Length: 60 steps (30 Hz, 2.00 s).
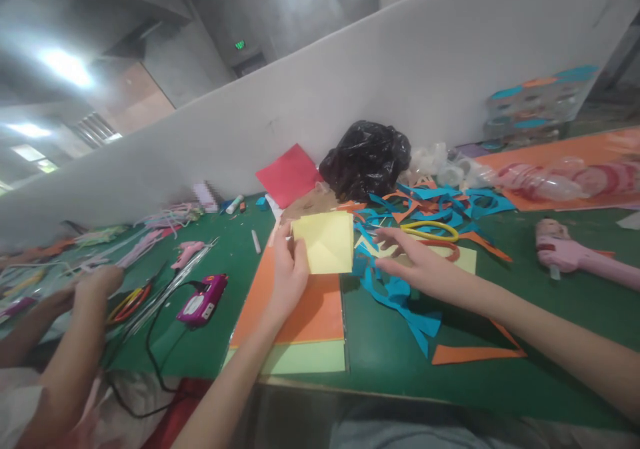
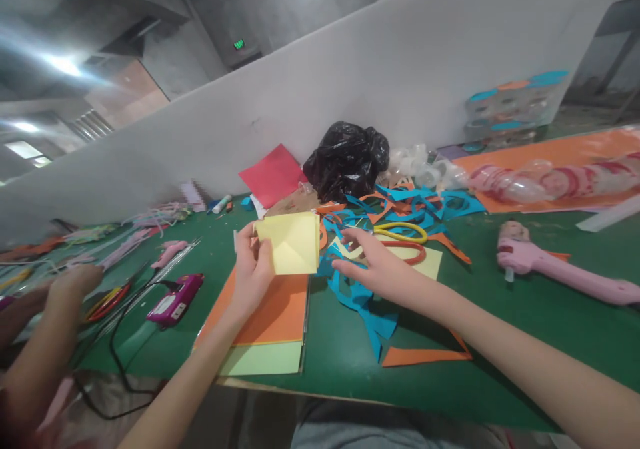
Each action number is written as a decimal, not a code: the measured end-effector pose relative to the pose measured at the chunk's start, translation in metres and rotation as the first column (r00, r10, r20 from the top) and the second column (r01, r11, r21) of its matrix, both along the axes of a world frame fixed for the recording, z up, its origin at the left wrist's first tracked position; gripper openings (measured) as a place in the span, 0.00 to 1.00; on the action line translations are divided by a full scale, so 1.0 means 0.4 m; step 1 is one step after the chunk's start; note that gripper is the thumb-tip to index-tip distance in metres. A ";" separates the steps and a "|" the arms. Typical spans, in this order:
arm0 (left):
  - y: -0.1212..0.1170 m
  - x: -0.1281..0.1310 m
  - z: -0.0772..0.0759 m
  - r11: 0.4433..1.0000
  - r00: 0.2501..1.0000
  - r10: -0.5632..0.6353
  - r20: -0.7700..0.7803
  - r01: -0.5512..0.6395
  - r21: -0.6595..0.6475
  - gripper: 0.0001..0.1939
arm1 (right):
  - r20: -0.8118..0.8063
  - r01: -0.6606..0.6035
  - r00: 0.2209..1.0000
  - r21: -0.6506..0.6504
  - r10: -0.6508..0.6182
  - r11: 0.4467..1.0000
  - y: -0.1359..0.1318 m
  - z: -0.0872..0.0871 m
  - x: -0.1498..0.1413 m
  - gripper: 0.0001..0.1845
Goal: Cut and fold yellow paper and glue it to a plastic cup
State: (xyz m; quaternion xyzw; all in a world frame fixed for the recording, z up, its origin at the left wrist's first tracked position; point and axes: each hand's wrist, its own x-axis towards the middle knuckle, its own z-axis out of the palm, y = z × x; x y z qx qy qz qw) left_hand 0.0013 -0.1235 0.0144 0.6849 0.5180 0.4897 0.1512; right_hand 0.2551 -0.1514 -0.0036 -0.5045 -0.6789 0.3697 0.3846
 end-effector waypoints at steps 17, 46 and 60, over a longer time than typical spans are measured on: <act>-0.063 0.083 -0.063 0.886 0.868 -0.333 0.368 0.422 -0.194 0.10 | 0.175 -0.146 0.979 0.248 0.104 0.958 0.005 -0.004 -0.009 0.20; -0.057 0.080 -0.050 0.748 0.861 -0.347 0.372 0.493 -0.444 0.13 | 0.241 -0.269 0.951 0.333 0.194 0.904 0.023 -0.035 0.018 0.31; -0.058 0.052 -0.043 0.822 0.901 -0.243 0.361 0.388 -0.416 0.18 | 0.093 -0.146 0.987 0.138 0.134 0.980 0.001 -0.003 0.011 0.22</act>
